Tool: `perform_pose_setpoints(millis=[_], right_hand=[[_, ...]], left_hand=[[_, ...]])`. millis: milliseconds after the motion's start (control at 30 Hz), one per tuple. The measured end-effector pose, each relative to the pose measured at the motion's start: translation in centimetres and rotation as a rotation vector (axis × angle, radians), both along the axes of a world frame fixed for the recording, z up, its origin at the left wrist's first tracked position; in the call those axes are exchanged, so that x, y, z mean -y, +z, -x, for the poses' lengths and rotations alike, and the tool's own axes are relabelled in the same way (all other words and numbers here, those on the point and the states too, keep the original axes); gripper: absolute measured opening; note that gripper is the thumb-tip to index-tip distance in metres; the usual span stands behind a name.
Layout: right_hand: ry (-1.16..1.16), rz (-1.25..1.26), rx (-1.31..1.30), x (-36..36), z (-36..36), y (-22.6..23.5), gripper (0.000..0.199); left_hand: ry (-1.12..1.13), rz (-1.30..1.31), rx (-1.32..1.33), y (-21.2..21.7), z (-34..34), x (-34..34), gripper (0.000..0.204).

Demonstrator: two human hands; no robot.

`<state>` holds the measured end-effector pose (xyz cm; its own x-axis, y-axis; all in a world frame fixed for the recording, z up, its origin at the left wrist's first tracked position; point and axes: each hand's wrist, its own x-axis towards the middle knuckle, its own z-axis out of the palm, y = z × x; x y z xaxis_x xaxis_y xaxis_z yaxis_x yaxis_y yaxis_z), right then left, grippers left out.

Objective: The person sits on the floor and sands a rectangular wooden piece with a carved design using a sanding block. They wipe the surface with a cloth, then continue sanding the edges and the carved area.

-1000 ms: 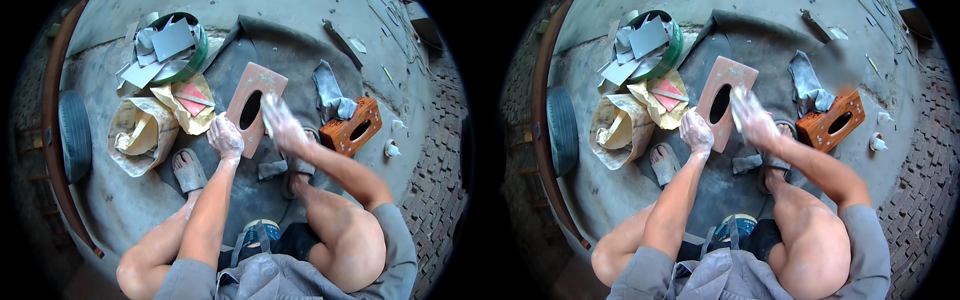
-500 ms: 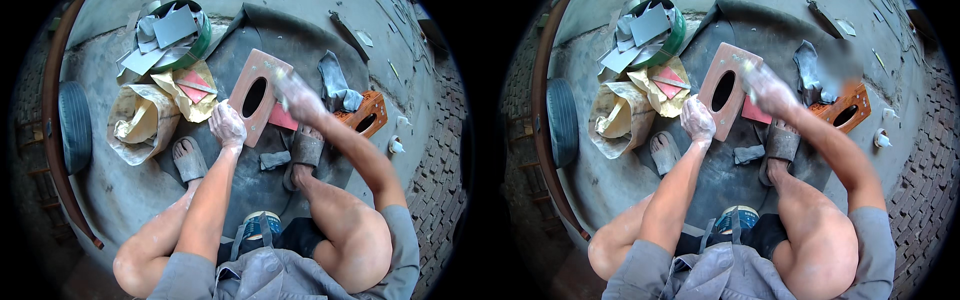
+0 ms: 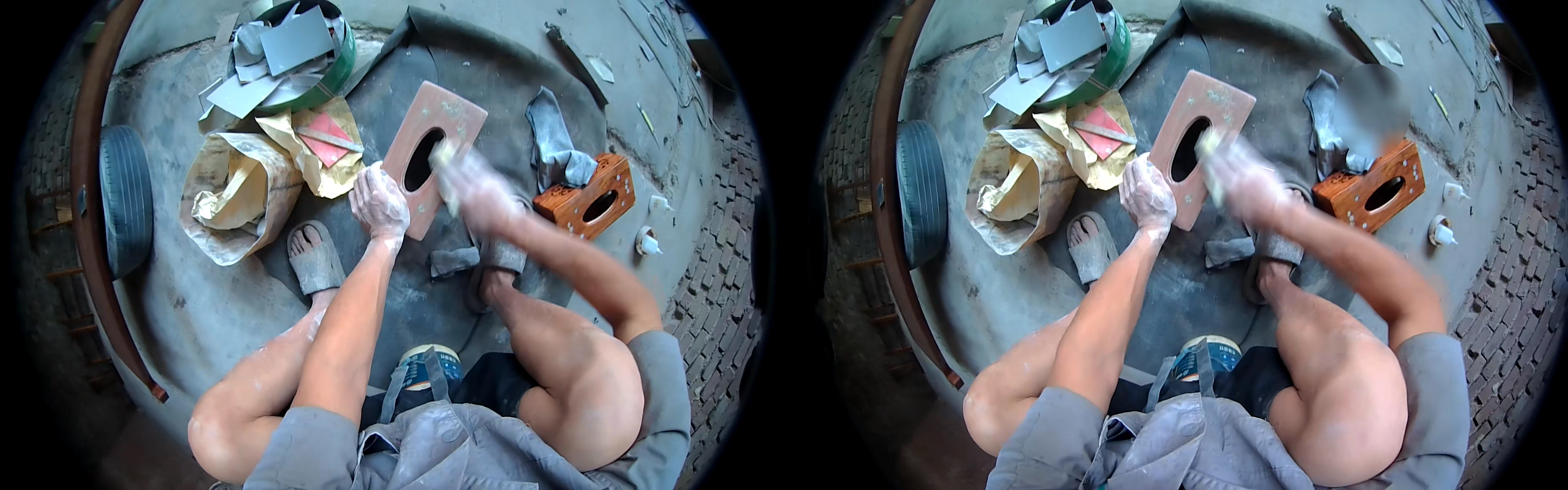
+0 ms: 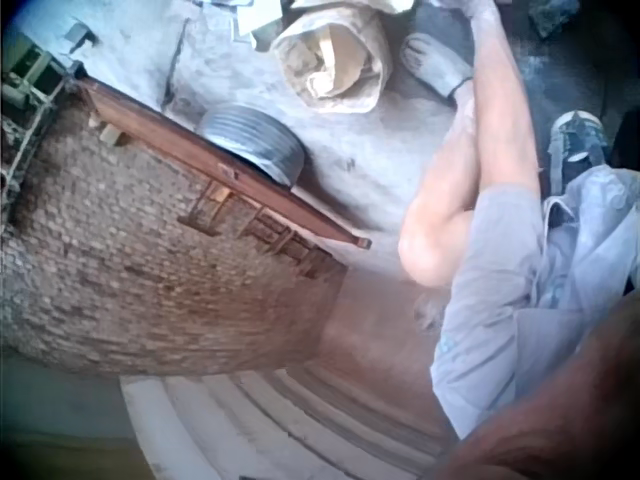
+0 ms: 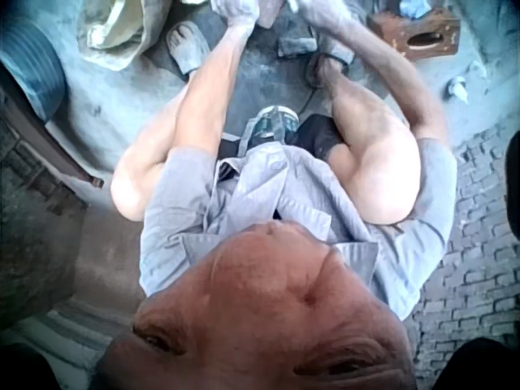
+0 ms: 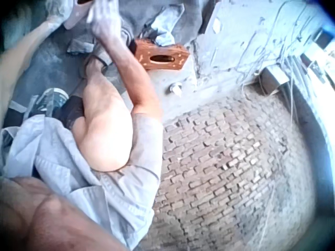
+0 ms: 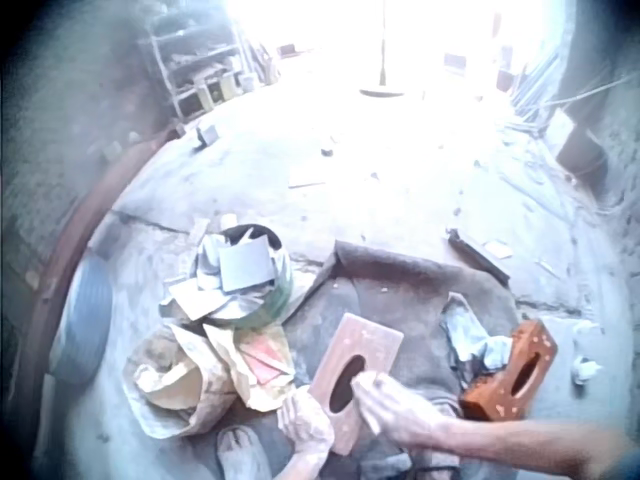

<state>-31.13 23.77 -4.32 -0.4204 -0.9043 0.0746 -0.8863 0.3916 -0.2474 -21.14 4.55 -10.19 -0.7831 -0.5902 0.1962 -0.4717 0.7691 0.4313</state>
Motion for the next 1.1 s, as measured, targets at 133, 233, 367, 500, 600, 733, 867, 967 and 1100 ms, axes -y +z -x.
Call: perform_pose_setpoints(millis=[133,233,367,500,600,733,867,967,1100], right_hand=[[0.378,0.134,0.19,-1.9,-3.6,-1.4,0.068],[0.175,0.033,0.146,-3.5,0.7,-1.4,0.075],[0.198,-0.081,0.186,-4.4,-1.7,-1.0,0.076],[0.224,0.126,0.333,-4.3,-2.5,-2.2,0.07],[-0.025,0.093,0.003,-2.5,4.5,-0.4,0.062],[0.159,-0.008,0.027,-2.1,-1.3,-0.8,0.06],[0.293,0.01,0.301,-2.6,-2.5,-1.6,0.067],[-0.107,-0.027,0.058,-1.3,5.5,-0.8,0.078],[0.081,0.07,0.099,-0.2,-1.6,-1.2,0.067]], left_hand=[[-0.024,0.001,-0.023,0.8,0.8,-0.4,0.027],[-0.022,-0.015,-0.005,0.6,0.7,-0.3,0.027],[0.007,-0.001,0.0,0.2,0.3,-0.2,0.027],[-0.024,-0.006,-0.034,0.5,0.9,-0.6,0.029],[-0.007,-0.021,0.015,1.0,0.8,-0.4,0.027],[-0.003,0.004,0.002,0.1,0.7,-0.3,0.029],[-0.01,0.003,-0.045,0.5,0.8,-0.4,0.026],[-0.005,-0.039,0.005,1.3,0.6,-0.7,0.026],[-0.001,-0.02,-0.016,0.9,0.7,-0.4,0.025]])
